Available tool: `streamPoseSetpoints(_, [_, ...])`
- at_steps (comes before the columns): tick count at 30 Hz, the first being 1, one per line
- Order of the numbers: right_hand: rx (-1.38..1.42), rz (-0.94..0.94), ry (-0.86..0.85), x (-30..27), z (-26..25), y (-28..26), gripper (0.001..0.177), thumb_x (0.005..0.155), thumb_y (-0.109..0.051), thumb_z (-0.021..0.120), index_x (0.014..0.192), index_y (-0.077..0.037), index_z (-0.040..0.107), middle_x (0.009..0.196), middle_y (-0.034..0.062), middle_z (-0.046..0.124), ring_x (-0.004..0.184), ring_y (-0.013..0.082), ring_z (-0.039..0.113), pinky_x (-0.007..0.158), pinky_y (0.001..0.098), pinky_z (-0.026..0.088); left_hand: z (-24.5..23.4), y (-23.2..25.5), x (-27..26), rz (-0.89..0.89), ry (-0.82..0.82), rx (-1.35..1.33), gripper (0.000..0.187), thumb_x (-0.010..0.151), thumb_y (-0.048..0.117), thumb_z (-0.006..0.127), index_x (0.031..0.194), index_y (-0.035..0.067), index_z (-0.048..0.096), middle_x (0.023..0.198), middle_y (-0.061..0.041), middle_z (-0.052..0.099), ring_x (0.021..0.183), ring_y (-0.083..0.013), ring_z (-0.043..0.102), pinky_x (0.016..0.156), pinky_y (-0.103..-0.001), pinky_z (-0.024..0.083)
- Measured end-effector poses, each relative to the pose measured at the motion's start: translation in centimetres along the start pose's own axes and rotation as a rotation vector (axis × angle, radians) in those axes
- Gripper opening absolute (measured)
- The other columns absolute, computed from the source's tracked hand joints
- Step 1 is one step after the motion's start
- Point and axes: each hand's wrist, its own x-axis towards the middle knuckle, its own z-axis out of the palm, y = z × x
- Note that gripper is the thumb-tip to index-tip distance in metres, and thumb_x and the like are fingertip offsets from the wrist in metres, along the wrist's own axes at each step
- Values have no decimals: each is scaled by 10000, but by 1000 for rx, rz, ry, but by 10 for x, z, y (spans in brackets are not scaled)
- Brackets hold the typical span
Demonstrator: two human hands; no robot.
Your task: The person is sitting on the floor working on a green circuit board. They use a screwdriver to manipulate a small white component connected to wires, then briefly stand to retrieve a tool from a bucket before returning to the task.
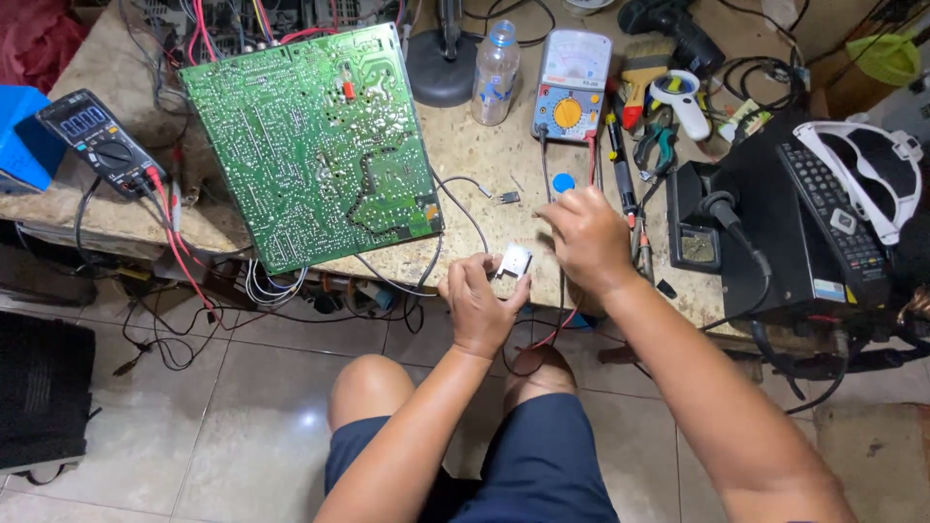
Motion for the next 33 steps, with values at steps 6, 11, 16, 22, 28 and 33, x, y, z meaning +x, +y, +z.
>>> streamPoseSetpoints(6, [70,52,0,-20,10,-23,169,978,-233,585,996,-297,740,916,-76,622,980,171,606,819,272,526,-3,4,6,20,11,-8,579,691,392,886,1088,121,565,965,23,631,932,-220,637,870,-391,433])
streamPoseSetpoints(11, [84,-178,-67,-19,-8,-22,199,969,-189,528,936,-285,698,835,-76,578,911,175,583,766,265,535,0,2,6,15,41,2,577,628,299,883,1080,130,567,961,24,614,926,-215,636,879,-383,437])
streamPoseSetpoints(16, [48,-202,22,-24,7,-30,224,992,-206,499,939,-293,698,822,-73,554,878,161,568,723,245,514,1,2,3,25,54,6,601,574,280,885,1071,131,582,938,-1,619,906,-230,643,868,-397,448])
streamPoseSetpoints(22, [-24,-122,19,-39,8,-25,173,984,-241,538,934,-302,692,840,-94,586,917,146,603,715,232,518,4,-2,0,11,49,-7,597,603,331,889,1074,129,582,955,1,619,921,-234,647,878,-401,451])
streamPoseSetpoints(28, [41,-89,41,-36,11,-23,175,962,-202,576,937,-282,730,815,-60,609,888,177,616,695,268,535,2,-1,3,10,21,-17,607,628,360,898,1087,121,580,958,-14,626,932,-255,652,877,-419,457])
streamPoseSetpoints(33, [-2,-62,12,-31,3,-22,168,967,-216,568,931,-287,715,820,-71,595,890,162,607,695,246,529,0,0,-3,-9,-2,-7,593,657,398,886,1082,132,571,952,-4,614,940,-244,645,890,-401,448])
